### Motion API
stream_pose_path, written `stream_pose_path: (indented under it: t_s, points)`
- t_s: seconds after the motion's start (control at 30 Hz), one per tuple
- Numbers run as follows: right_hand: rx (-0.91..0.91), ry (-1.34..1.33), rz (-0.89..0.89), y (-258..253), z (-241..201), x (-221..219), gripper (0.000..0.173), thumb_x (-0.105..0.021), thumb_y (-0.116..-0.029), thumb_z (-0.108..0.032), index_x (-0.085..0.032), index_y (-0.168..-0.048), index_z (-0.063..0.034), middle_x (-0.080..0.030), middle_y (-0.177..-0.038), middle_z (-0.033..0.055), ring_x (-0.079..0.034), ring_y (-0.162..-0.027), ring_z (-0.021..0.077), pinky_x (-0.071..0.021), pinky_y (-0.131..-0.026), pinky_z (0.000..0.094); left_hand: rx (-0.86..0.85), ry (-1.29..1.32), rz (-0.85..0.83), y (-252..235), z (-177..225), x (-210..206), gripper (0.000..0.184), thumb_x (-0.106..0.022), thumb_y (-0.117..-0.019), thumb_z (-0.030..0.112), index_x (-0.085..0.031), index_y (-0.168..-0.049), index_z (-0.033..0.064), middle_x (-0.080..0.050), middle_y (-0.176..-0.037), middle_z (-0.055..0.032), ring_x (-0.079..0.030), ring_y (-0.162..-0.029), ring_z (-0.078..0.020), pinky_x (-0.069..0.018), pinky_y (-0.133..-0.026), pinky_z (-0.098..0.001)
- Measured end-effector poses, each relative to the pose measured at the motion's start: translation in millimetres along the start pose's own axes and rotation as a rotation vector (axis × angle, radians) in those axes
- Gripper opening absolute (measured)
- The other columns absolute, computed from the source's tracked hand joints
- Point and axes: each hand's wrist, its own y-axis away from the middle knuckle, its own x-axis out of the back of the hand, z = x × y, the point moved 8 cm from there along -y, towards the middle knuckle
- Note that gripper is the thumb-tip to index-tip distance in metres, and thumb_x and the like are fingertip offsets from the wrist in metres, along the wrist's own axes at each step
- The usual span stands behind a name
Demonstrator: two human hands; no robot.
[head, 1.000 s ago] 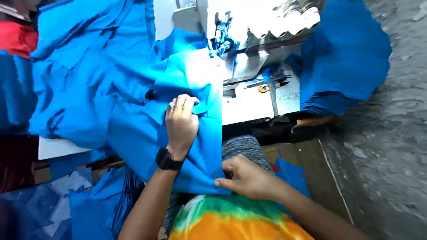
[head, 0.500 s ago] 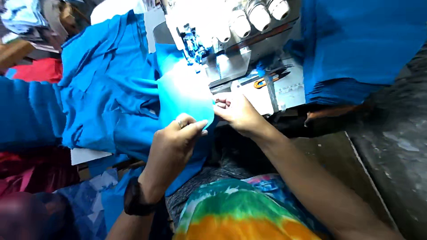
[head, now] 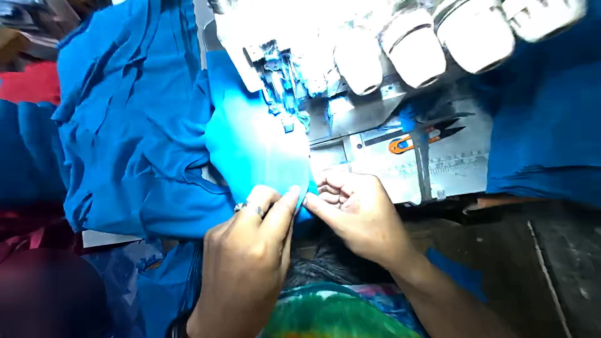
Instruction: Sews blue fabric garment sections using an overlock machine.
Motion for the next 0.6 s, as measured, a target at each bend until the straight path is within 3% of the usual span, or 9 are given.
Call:
stream_pose_path:
  t_s: [0.1, 0.23, 0.5, 0.6]
  points:
    - [0.028, 0.013, -0.020, -4, -4, -1, 0.008, -0.075, -0.0901, -0.012, -0.075, -0.098, -0.0098, -0.075, -0.080, -0.0041, -0.070, -0.069, 0.0009, -0.0597, -0.063, 0.0162, -0.004, -0.097, -0.032, -19, 4, 6, 0.023, -0.060, -0.1002, 0.020, -0.078, -0.115, 0.0150, -0.060, -0.088, -0.0022, -0.057, -0.067, -0.0121, -0.0422, -0.052, -0.0279]
    - [0.010, 0.014, -0.022, -10, -6, -1, 0.010, -0.077, -0.0895, -0.013, -0.075, -0.099, -0.0115, -0.075, -0.080, -0.0044, -0.070, -0.068, 0.0025, -0.0601, -0.061, 0.0182, 0.001, -0.221, -0.077, -43, 10, 10, 0.020, -0.059, -0.0987, 0.017, -0.076, -0.108, 0.0119, -0.053, -0.082, -0.0035, -0.053, -0.061, -0.0169, -0.0391, -0.047, -0.0322]
    - [0.020, -0.040, -0.014, -14, -11, 8, 0.011, -0.077, -0.0883, -0.008, -0.075, -0.099, -0.0095, -0.076, -0.081, -0.0020, -0.071, -0.068, 0.0047, -0.0607, -0.061, 0.0188, 0.011, -0.243, -0.083, -55, 17, 7, 0.016, -0.058, -0.0975, 0.015, -0.070, -0.089, 0.0087, -0.053, -0.080, -0.0047, -0.056, -0.063, -0.0193, -0.0409, -0.048, -0.0341]
    - [0.026, -0.029, 0.014, -14, -15, 14, 0.015, -0.078, -0.0863, -0.006, -0.075, -0.100, -0.0095, -0.075, -0.081, -0.0018, -0.070, -0.066, 0.0049, -0.0601, -0.059, 0.0189, 0.009, -0.222, -0.086, -55, 19, 6, 0.017, -0.057, -0.0980, 0.015, -0.071, -0.092, 0.0071, -0.054, -0.081, -0.0059, -0.056, -0.064, -0.0208, -0.0421, -0.049, -0.0357]
